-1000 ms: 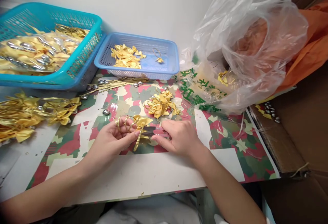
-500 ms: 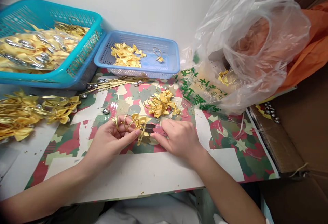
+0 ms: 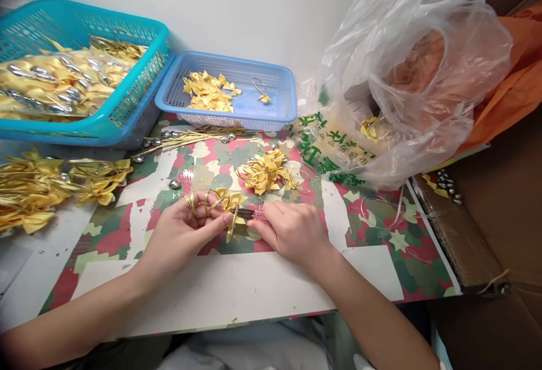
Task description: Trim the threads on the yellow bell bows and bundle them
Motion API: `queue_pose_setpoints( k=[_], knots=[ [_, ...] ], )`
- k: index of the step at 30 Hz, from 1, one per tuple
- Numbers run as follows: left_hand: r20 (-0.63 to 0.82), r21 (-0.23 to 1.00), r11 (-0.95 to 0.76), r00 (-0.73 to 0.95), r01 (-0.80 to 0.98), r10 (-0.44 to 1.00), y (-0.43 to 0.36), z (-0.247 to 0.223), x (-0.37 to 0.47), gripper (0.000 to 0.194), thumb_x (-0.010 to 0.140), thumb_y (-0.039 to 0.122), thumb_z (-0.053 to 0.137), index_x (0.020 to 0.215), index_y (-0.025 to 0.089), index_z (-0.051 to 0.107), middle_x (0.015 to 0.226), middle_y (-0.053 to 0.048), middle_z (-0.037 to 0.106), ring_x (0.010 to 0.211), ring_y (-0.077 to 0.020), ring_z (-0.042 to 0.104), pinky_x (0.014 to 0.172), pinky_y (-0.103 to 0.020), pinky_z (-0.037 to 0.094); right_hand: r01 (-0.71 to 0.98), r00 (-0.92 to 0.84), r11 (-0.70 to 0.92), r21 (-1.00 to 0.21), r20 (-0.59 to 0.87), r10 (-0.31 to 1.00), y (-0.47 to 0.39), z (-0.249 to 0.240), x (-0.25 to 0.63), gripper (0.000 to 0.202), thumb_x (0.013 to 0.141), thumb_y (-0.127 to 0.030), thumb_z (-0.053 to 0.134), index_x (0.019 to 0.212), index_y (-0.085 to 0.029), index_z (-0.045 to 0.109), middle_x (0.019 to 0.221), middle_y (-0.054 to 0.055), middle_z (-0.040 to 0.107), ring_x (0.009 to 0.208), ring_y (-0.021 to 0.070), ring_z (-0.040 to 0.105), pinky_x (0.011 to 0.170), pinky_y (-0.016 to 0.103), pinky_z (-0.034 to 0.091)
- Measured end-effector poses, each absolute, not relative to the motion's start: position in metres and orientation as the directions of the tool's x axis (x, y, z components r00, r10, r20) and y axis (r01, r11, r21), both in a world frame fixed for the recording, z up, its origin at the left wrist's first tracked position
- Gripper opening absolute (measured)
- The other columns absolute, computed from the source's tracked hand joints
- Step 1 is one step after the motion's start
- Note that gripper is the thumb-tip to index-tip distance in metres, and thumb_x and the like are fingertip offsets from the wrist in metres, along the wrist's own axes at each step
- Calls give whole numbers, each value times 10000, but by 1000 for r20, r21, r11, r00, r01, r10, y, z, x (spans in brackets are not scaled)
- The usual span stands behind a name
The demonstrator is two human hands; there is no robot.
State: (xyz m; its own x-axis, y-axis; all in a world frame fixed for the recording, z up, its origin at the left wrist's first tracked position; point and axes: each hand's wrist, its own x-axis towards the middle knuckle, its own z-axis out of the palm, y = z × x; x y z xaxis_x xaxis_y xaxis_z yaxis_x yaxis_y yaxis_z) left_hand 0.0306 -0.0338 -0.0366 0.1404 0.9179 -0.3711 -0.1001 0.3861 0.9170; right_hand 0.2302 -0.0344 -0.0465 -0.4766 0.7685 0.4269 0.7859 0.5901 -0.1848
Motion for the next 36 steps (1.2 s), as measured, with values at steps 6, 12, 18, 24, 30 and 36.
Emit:
queue_pose_setpoints(
  k=[6,12,18,24,30,36],
  knots=[
    [-377,916,391,136,-88,916,-34,-37,30,322,710,304,751,843,201,476,579,70,576,491,-90,532,466,-185,379,767,-462,579,-277,387,798,-33,-48,233,422,954,-369,481,575,-201,399,486,-36,421,449,100,334,472,268,195],
    [-373,919,386,134,-82,918,-33,-36,28,288,722,304,739,799,196,483,625,63,572,511,-82,523,502,-198,396,609,-296,377,-698,242,924,-27,-41,243,504,765,-427,712,578,-221,290,514,-66,346,467,90,316,473,254,240],
    [-330,925,373,334,-71,883,-36,-35,31,247,713,261,747,692,175,516,620,49,529,565,-80,493,531,-193,384,109,-221,-44,-993,-67,973,-37,-45,217,439,738,-427,740,675,-238,348,801,18,615,648,152,584,573,297,491],
    [-453,799,583,489,-147,745,-31,-38,27,305,697,342,775,728,184,516,595,42,560,467,-57,413,454,-186,276,-50,-130,-70,-996,-63,990,-31,-43,219,546,660,-424,789,644,-240,275,652,-41,525,575,124,538,520,269,490],
    [-425,754,594,482,-280,766,-31,-41,26,438,545,314,881,873,187,619,766,0,613,608,-94,512,527,-198,361,-15,-184,-91,-996,-87,979,-35,-47,215,550,662,-388,798,630,-237,269,633,-42,515,577,120,506,524,264,457],
    [-453,823,551,431,-134,781,-34,-37,28,281,674,371,807,787,189,625,660,33,550,578,-93,477,530,-205,350,11,-271,-97,-995,-96,958,-37,-47,216,564,624,-347,839,620,-228,288,695,-24,563,592,117,501,538,267,431]
  ],
)
